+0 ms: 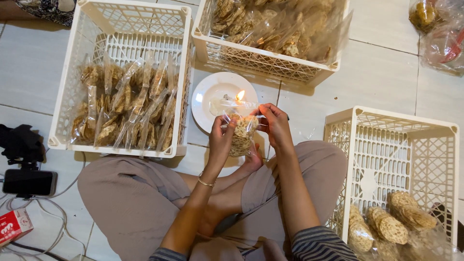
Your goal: Sealing plastic bags of snacks using a candle flame as a heat source
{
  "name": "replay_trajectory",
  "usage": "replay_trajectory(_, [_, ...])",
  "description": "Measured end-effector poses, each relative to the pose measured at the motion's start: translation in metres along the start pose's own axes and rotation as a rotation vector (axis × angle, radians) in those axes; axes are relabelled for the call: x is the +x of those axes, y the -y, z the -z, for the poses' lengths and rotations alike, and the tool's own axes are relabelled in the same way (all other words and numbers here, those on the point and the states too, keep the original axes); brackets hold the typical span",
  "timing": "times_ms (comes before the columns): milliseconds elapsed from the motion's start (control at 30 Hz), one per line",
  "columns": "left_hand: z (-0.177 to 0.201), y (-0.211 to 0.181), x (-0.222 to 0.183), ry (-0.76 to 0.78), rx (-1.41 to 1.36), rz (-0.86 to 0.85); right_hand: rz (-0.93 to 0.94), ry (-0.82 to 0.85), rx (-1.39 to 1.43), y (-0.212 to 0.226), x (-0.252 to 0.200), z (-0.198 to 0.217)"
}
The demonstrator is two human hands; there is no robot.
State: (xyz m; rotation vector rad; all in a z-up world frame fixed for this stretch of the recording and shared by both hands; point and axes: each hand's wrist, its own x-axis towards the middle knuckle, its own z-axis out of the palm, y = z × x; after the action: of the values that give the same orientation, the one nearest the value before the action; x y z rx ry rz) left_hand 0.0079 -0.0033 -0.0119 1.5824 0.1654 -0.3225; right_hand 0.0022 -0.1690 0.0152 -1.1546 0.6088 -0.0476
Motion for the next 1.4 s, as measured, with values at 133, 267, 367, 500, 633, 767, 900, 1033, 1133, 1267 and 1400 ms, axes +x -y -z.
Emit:
replay_trajectory(133, [-0.001,-0.006,-0.003,0.006,-0.008,-0.004,0.002,-0.005,0.000,0.001,0.000,0.001])
replay_trajectory(267, [-0.003,-0.008,-0.004,0.021,0.011,-0.006,-0.001,-0.011,-0.012,0.000,0.002,0.005])
replay_trajectory(367, [-0.005,-0.006,-0.003,0.024,0.002,-0.008,0.000,-0.016,-0.018,-0.001,0.004,0.009])
replay_trajectory(500, [-0.008,-0.006,-0.004,0.035,0.002,-0.033,-0.002,-0.012,-0.010,0.001,0.003,0.011])
replay_trajectory(633, [-0.010,-0.006,-0.004,0.032,0.014,-0.017,0.000,-0.008,-0.009,0.004,0.001,0.012])
replay_trajectory(767, [-0.012,-0.009,-0.005,0.035,0.005,-0.015,-0.006,-0.012,-0.002,0.002,0.003,0.015])
replay_trajectory(900, [-0.014,-0.014,-0.006,0.035,0.011,-0.013,-0.006,-0.011,0.003,0.001,0.005,0.018])
replay_trajectory(1033, [-0.015,-0.009,-0.004,0.041,0.002,-0.006,-0.014,-0.009,0.012,-0.001,0.007,0.022])
replay_trajectory(1133, [-0.015,-0.009,-0.004,0.046,0.010,-0.014,-0.025,-0.014,0.006,0.001,0.007,0.022])
replay_trajectory(1267, [-0.017,-0.017,-0.008,0.045,0.031,-0.004,-0.018,-0.016,-0.002,0.001,0.007,0.024])
replay_trajectory(1400, [-0.019,-0.011,-0.006,0.047,0.031,-0.014,-0.033,-0.028,-0.016,0.005,0.005,0.023])
